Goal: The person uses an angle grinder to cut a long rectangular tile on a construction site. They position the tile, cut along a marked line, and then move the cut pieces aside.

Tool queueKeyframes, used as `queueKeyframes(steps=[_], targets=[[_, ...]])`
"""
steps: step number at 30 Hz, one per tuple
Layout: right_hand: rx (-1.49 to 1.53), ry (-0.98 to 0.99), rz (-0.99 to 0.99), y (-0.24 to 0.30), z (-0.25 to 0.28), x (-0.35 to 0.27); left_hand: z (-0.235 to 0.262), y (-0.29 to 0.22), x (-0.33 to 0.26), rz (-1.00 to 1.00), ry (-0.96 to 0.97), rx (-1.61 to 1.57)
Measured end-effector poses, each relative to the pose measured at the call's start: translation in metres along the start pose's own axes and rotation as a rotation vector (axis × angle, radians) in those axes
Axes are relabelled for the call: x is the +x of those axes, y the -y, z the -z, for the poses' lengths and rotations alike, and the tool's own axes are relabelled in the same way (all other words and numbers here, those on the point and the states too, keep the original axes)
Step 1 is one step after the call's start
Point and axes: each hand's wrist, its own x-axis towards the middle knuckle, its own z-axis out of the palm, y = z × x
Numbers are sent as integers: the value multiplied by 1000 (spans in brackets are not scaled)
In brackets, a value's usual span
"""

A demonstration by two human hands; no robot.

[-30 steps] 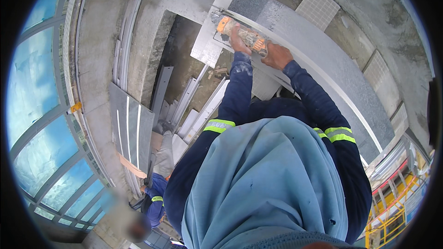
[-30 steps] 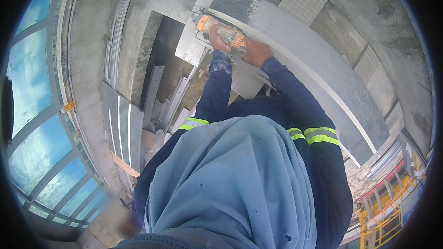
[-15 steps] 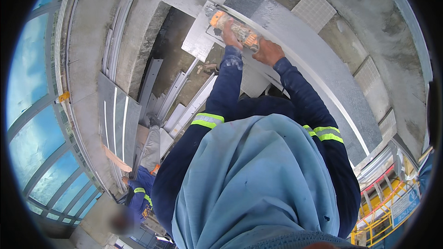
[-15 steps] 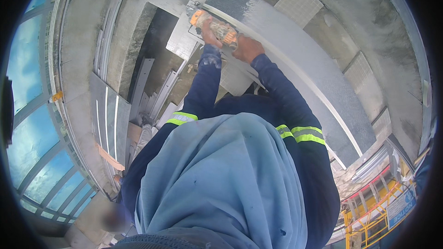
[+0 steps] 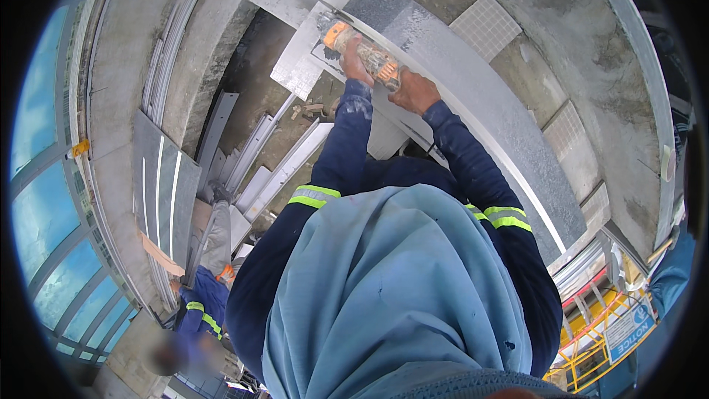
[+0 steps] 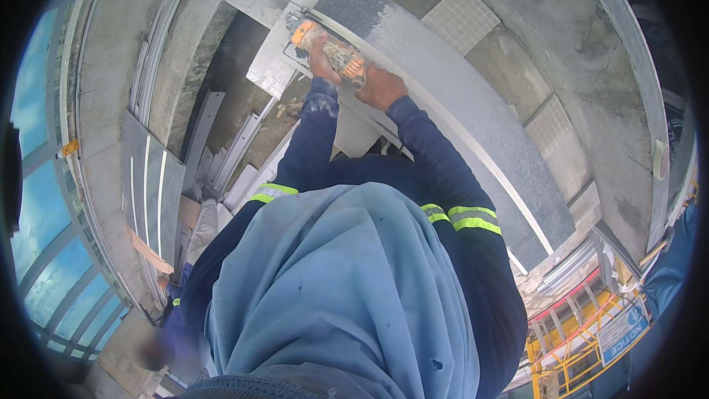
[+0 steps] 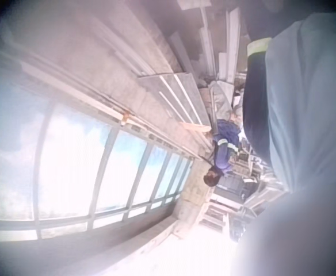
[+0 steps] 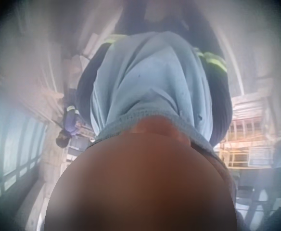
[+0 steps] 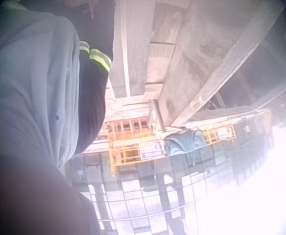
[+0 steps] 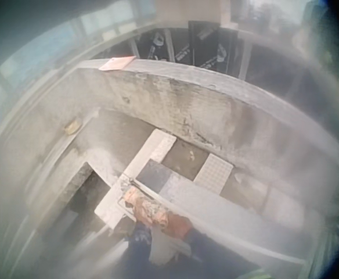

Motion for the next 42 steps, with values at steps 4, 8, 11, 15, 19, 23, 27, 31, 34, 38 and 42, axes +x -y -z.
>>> queueKeyframes(steps=[4,8,11,15,19,23,27,31,34,38,42], targets=[[6,-12,-4,4,0,6,3,-2,7,-4,20,1],[13,-2,11,9,-3,17,3,-10,16,16,11,7],[8,-14,13,12,-6,22,2,-14,21,2,22,42],[18,0,-8,11,-4,18,4,-11,20,-18,26,25],[3,26,-31,6,1,6,4,-3,14,7,7,18],[-4,21,-34,3,3,-4,1,3,1,-17,17,1],[12,28,-37,4,3,-6,-1,0,-5,-24,42,24],[0,13,-17,5,3,-4,2,-1,1,-6,60,46],[-7,9,-2,8,2,2,6,-3,11,7,60,48],[-14,5,-3,11,-2,11,7,-7,20,-7,54,52],[-3,-8,5,9,-3,9,2,-9,15,10,17,79]])
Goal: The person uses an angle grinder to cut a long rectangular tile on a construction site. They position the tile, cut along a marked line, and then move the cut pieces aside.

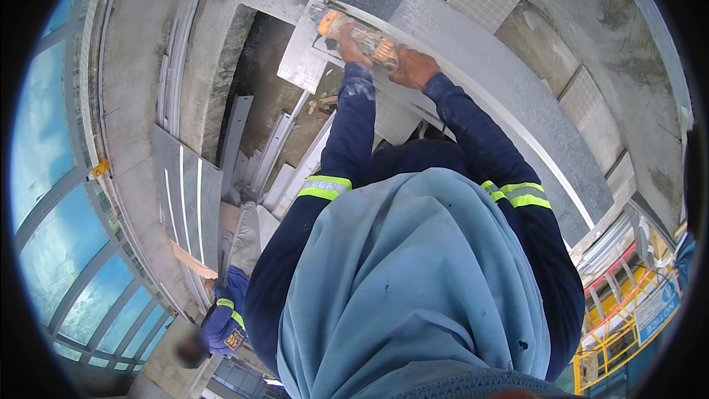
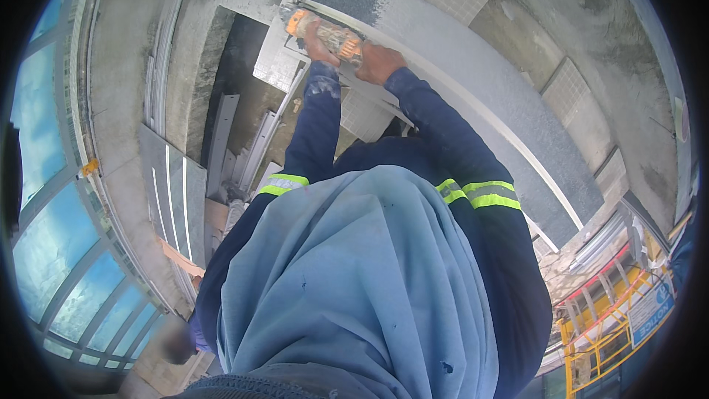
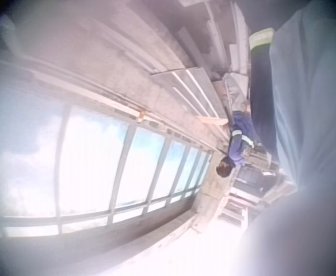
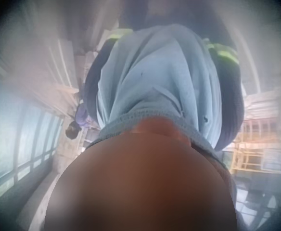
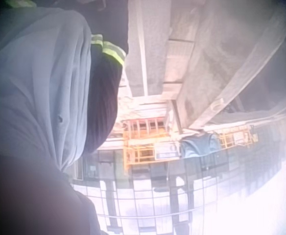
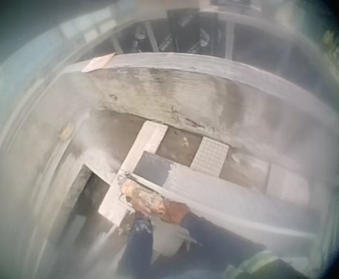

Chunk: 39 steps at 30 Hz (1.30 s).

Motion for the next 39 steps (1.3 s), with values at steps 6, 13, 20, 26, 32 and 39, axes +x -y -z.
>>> queueKeyframes(steps=[6,13,20,26,32,39], targets=[[12,15,-13,-10,3,-13,-7,8,-18,-43,-2,-23],[-20,24,-21,-6,3,-9,3,9,-7,-34,38,-23],[-16,28,-45,2,5,-1,4,6,3,-33,19,-1],[-21,56,-35,-4,6,-10,-2,9,-8,-27,-11,-29],[14,12,-10,-12,5,-21,-5,13,-22,-32,-9,-21],[19,8,-5,-9,3,-10,2,13,-10,-40,36,-16]])
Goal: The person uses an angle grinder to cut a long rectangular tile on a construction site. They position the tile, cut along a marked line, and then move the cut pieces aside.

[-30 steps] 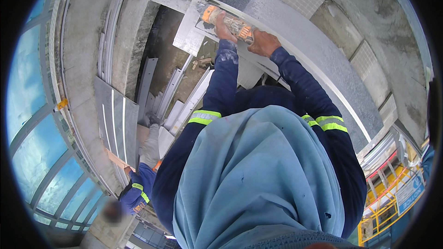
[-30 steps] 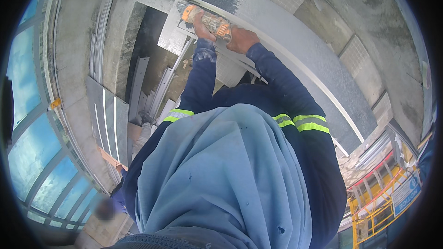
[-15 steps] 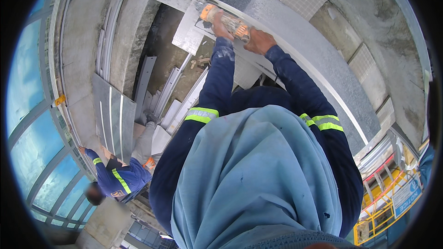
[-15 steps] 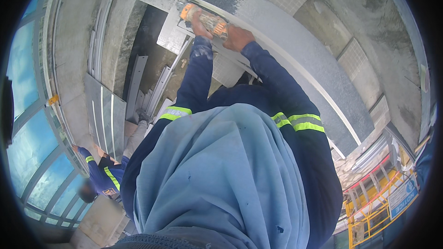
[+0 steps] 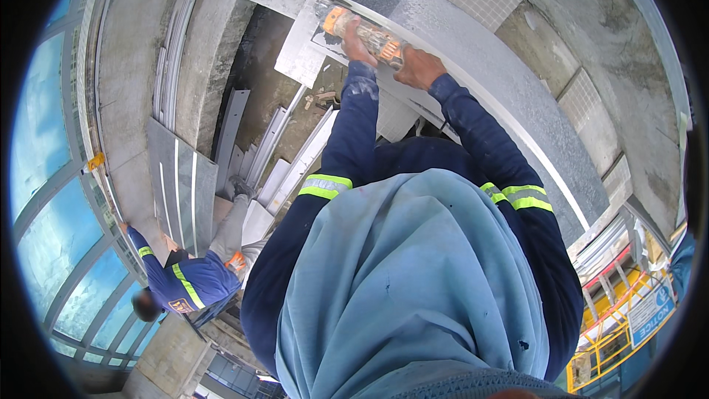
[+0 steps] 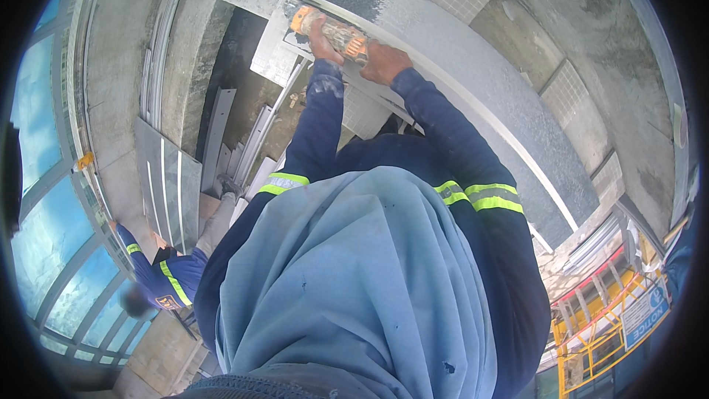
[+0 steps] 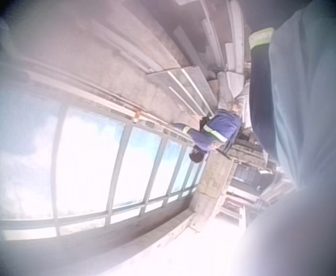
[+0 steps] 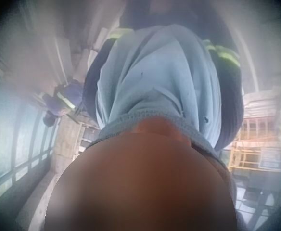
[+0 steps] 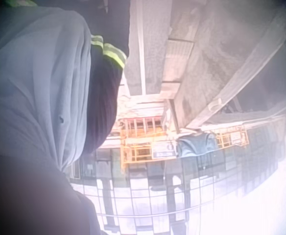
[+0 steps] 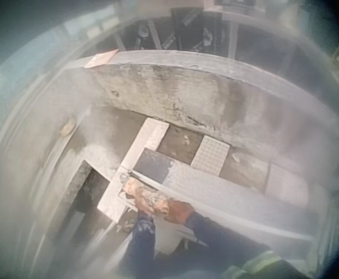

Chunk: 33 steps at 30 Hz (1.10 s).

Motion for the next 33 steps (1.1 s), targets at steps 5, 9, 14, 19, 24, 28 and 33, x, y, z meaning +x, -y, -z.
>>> queueKeyframes(steps=[5,9,14,19,24,28,33], targets=[[0,-8,8,3,-3,9,6,-2,15,10,10,1],[-9,-3,-2,3,-1,4,3,-2,8,26,-3,8],[-6,20,-33,0,3,-8,-7,-1,-9,11,-60,6],[-17,25,-32,-1,5,-11,-8,0,-13,-1,-23,-10],[-21,16,-25,2,4,-8,-2,2,-4,-14,-26,2],[-47,31,-24,7,4,1,0,-2,4,-8,-11,13],[-35,20,-21,6,2,0,-3,-3,3,-16,2,-5]])
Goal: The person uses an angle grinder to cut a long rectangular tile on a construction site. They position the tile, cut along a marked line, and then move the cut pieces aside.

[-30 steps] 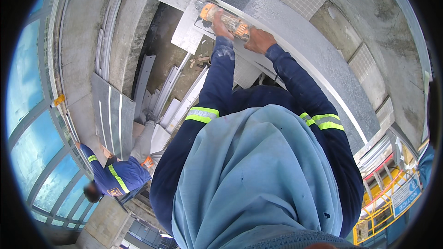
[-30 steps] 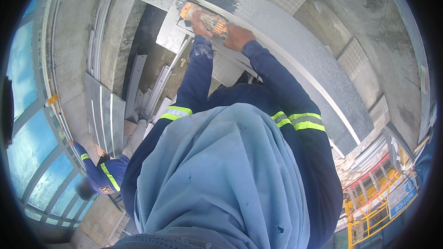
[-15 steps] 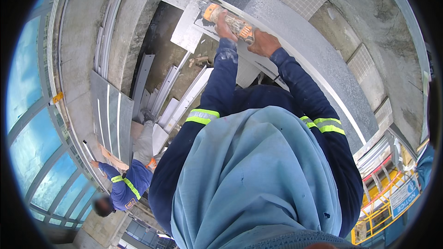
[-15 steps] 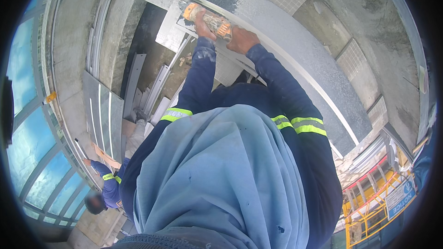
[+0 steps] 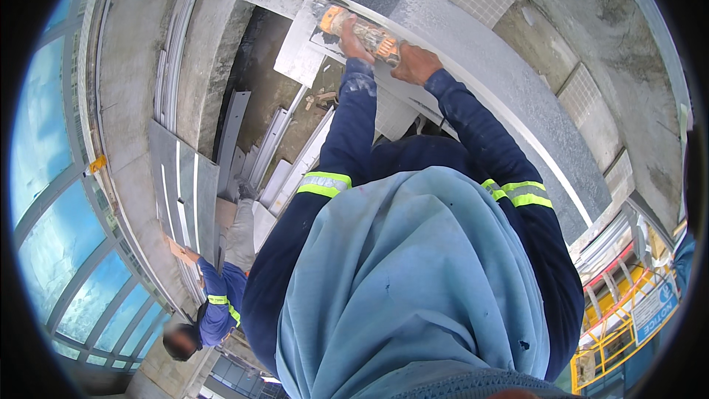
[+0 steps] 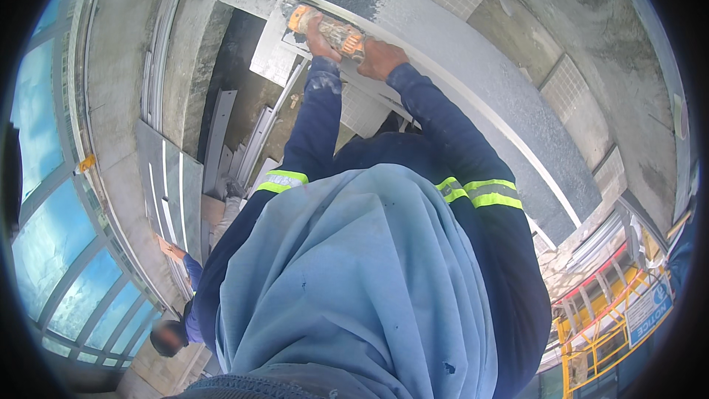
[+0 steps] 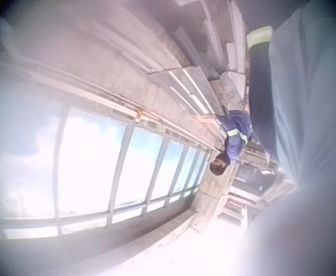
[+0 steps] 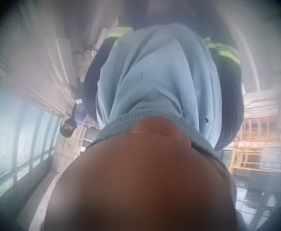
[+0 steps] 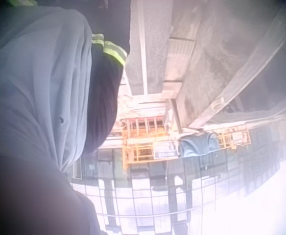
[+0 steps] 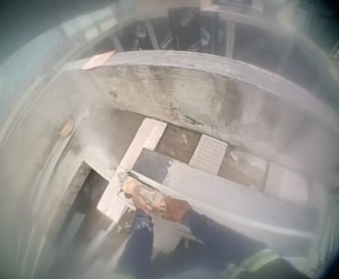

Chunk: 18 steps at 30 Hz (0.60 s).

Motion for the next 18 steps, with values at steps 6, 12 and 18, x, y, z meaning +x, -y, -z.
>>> queueKeyframes(steps=[6,12,18], targets=[[16,-17,10,-9,-1,-12,-3,4,-14,26,-20,19],[15,3,-7,-10,0,-10,-4,6,-15,26,4,-8],[8,6,13,-8,-3,4,2,4,-1,27,-37,17]])
